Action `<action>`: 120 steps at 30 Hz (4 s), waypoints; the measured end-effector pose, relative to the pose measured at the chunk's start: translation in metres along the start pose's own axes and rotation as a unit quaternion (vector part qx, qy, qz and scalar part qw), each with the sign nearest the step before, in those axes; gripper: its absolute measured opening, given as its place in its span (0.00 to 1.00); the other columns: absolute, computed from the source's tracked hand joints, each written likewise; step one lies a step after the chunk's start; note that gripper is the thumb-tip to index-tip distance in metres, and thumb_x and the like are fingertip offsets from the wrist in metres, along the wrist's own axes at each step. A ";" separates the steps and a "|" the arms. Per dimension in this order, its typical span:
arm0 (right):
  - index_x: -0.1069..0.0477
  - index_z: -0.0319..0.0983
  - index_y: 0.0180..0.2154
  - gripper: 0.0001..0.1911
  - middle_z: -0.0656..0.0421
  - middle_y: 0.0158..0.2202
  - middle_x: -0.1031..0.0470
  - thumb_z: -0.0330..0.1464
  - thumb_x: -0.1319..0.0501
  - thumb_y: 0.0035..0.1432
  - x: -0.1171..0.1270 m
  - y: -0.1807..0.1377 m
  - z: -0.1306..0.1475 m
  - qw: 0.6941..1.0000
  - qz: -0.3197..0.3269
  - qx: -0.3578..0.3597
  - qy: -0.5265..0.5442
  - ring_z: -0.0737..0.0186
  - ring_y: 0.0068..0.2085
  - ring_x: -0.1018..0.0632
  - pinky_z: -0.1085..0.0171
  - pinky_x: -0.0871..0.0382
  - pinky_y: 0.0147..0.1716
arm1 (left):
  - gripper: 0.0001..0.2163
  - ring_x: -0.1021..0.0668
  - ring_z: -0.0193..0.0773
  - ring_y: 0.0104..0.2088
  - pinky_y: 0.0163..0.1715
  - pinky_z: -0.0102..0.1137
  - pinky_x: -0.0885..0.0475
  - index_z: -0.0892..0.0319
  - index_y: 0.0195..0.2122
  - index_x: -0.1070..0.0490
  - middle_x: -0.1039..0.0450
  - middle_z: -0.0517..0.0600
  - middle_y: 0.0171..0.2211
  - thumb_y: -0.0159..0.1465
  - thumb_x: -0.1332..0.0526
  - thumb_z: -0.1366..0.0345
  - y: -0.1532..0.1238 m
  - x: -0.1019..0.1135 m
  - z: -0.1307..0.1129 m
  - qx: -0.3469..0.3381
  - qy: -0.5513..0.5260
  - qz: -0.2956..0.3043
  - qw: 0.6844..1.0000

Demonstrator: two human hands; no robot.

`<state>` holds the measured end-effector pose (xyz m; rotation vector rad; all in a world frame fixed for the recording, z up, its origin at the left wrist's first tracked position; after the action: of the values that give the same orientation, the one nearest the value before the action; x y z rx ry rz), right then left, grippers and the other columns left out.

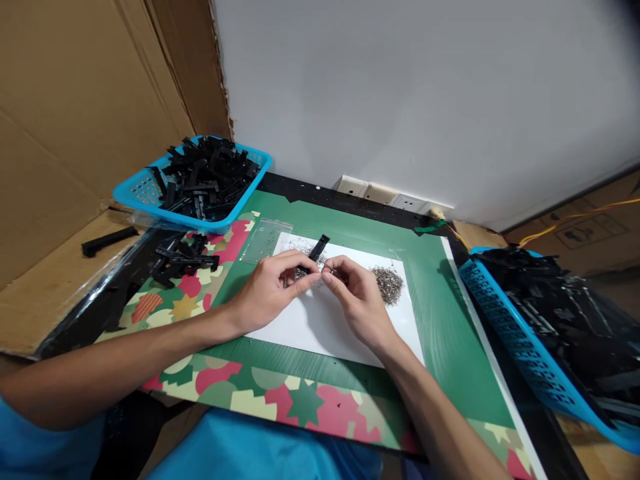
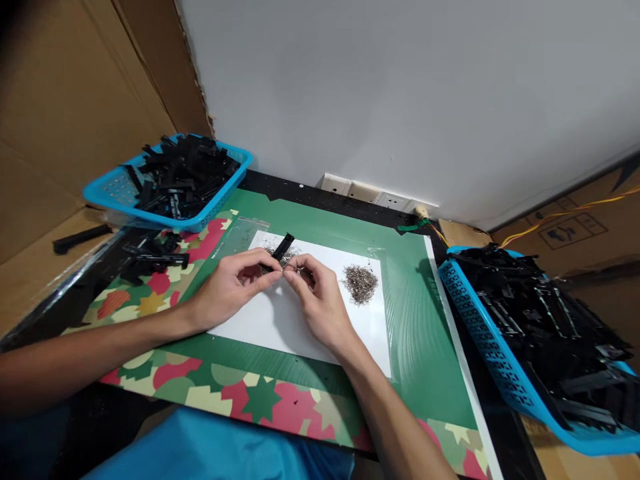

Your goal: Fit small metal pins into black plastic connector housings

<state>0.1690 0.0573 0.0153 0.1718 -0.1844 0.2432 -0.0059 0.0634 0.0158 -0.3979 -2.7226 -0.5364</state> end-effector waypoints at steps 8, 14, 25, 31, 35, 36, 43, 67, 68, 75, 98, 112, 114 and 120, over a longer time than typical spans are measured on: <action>0.24 0.42 0.40 0.10 0.57 0.39 0.23 0.42 0.32 0.68 -0.001 -0.001 0.007 0.999 -0.018 0.022 0.026 0.58 0.40 0.25 0.60 0.29 0.43 | 0.09 0.23 0.38 0.37 0.33 0.31 0.29 0.57 0.44 0.21 0.23 0.51 0.39 0.72 0.34 0.58 -0.006 -0.003 -0.002 0.001 -0.063 -0.017 0.998; 0.23 0.43 0.42 0.10 0.57 0.41 0.22 0.42 0.32 0.68 0.005 -0.002 0.013 1.000 -0.003 0.019 0.015 0.57 0.41 0.25 0.59 0.29 0.43 | 0.09 0.24 0.37 0.36 0.34 0.31 0.29 0.57 0.43 0.22 0.25 0.49 0.38 0.72 0.34 0.57 -0.006 -0.002 -0.002 0.032 -0.087 -0.010 0.996; 0.20 0.44 0.41 0.05 0.59 0.40 0.20 0.33 0.35 0.71 0.014 -0.004 0.024 0.991 0.007 0.079 -0.110 0.59 0.42 0.24 0.59 0.36 0.41 | 0.08 0.30 0.32 0.30 0.29 0.29 0.35 0.57 0.45 0.24 0.27 0.47 0.37 0.73 0.36 0.58 -0.007 -0.007 0.000 0.045 -0.062 0.039 0.996; 0.20 0.44 0.41 0.03 0.59 0.40 0.20 0.31 0.34 0.70 0.017 -0.006 0.026 0.988 0.020 0.088 -0.129 0.59 0.42 0.24 0.59 0.35 0.41 | 0.08 0.30 0.32 0.31 0.30 0.29 0.36 0.58 0.44 0.24 0.27 0.47 0.38 0.74 0.37 0.60 -0.006 -0.005 -0.003 0.025 -0.038 0.039 0.998; 0.21 0.44 0.41 0.04 0.59 0.40 0.20 0.31 0.35 0.70 0.017 -0.006 0.028 0.986 0.021 0.092 -0.141 0.59 0.42 0.23 0.59 0.34 0.41 | 0.07 0.30 0.31 0.31 0.30 0.29 0.36 0.58 0.44 0.24 0.27 0.47 0.38 0.74 0.37 0.61 -0.006 -0.005 -0.004 0.009 -0.024 0.035 0.999; 0.21 0.44 0.41 0.04 0.59 0.40 0.20 0.31 0.35 0.70 0.017 -0.006 0.029 0.985 0.020 0.094 -0.142 0.59 0.42 0.23 0.59 0.34 0.41 | 0.06 0.30 0.32 0.31 0.30 0.29 0.36 0.58 0.44 0.24 0.27 0.47 0.38 0.74 0.37 0.61 -0.006 -0.005 -0.004 0.006 -0.022 0.035 0.999; 0.21 0.43 0.38 0.04 0.59 0.38 0.20 0.30 0.35 0.68 0.021 -0.005 0.027 0.984 0.001 0.086 -0.157 0.59 0.40 0.24 0.59 0.33 0.40 | 0.07 0.28 0.32 0.32 0.32 0.29 0.34 0.57 0.45 0.23 0.26 0.48 0.40 0.75 0.38 0.60 -0.005 -0.002 -0.003 0.016 -0.003 0.018 1.000; 0.15 0.42 0.38 0.07 0.56 0.35 0.17 0.34 0.33 0.62 0.112 0.000 -0.017 0.897 -0.065 -0.056 -0.433 0.56 0.35 0.21 0.60 0.33 0.36 | 0.10 0.25 0.35 0.37 0.30 0.29 0.33 0.55 0.49 0.28 0.28 0.49 0.41 0.75 0.39 0.55 -0.009 -0.001 -0.003 0.068 -0.085 0.005 0.994; 0.15 0.42 0.38 0.07 0.55 0.37 0.16 0.33 0.33 0.63 0.109 0.001 -0.017 0.897 -0.049 -0.050 -0.436 0.56 0.36 0.20 0.59 0.32 0.37 | 0.10 0.25 0.36 0.37 0.30 0.29 0.33 0.56 0.49 0.29 0.28 0.49 0.41 0.75 0.39 0.55 -0.009 -0.002 -0.003 0.071 -0.086 0.008 0.994; 0.16 0.43 0.40 0.09 0.54 0.40 0.17 0.31 0.37 0.67 0.090 0.001 -0.020 0.885 0.046 -0.005 -0.463 0.52 0.40 0.22 0.56 0.36 0.41 | 0.11 0.25 0.36 0.38 0.30 0.29 0.35 0.55 0.49 0.29 0.30 0.49 0.41 0.75 0.39 0.54 -0.010 -0.003 -0.001 0.080 -0.088 0.019 0.993; 0.23 0.41 0.37 0.09 0.55 0.40 0.20 0.30 0.41 0.72 0.089 -0.003 -0.018 0.875 0.070 0.001 -0.480 0.52 0.44 0.25 0.55 0.42 0.45 | 0.12 0.28 0.34 0.32 0.27 0.29 0.37 0.55 0.50 0.29 0.30 0.48 0.36 0.75 0.39 0.54 -0.011 -0.005 0.004 0.098 -0.073 0.040 0.992; 0.23 0.41 0.37 0.10 0.57 0.35 0.21 0.39 0.30 0.66 0.101 -0.004 0.005 0.985 -0.045 0.006 -0.166 0.59 0.36 0.22 0.60 0.29 0.34 | 0.11 0.27 0.36 0.34 0.30 0.29 0.34 0.56 0.49 0.27 0.28 0.49 0.38 0.75 0.39 0.54 -0.009 -0.005 0.001 0.085 -0.067 0.044 0.993; 0.22 0.41 0.39 0.10 0.55 0.38 0.19 0.39 0.28 0.63 0.094 -0.004 0.005 0.994 -0.043 0.006 -0.097 0.57 0.38 0.19 0.60 0.25 0.36 | 0.11 0.26 0.37 0.36 0.32 0.30 0.34 0.56 0.48 0.23 0.26 0.50 0.40 0.75 0.40 0.55 -0.008 -0.005 -0.002 0.067 -0.051 0.049 0.995; 0.22 0.41 0.43 0.14 0.55 0.36 0.17 0.41 0.25 0.61 0.048 -0.006 0.011 1.000 0.016 0.012 -0.002 0.55 0.39 0.15 0.57 0.20 0.40 | 0.11 0.29 0.36 0.33 0.32 0.30 0.35 0.55 0.49 0.18 0.28 0.49 0.36 0.74 0.38 0.58 -0.007 -0.006 -0.006 0.036 -0.025 0.062 0.997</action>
<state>0.2145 0.0600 0.0344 0.1932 -0.1875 0.2761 -0.0016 0.0535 0.0167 -0.5635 -2.7338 -0.3986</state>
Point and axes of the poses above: each hand's wrist, its own y-axis towards the middle knuckle, its own x-axis out of the back of the hand, z = x × y, the point moved 5 cm from there along y, towards the middle knuckle
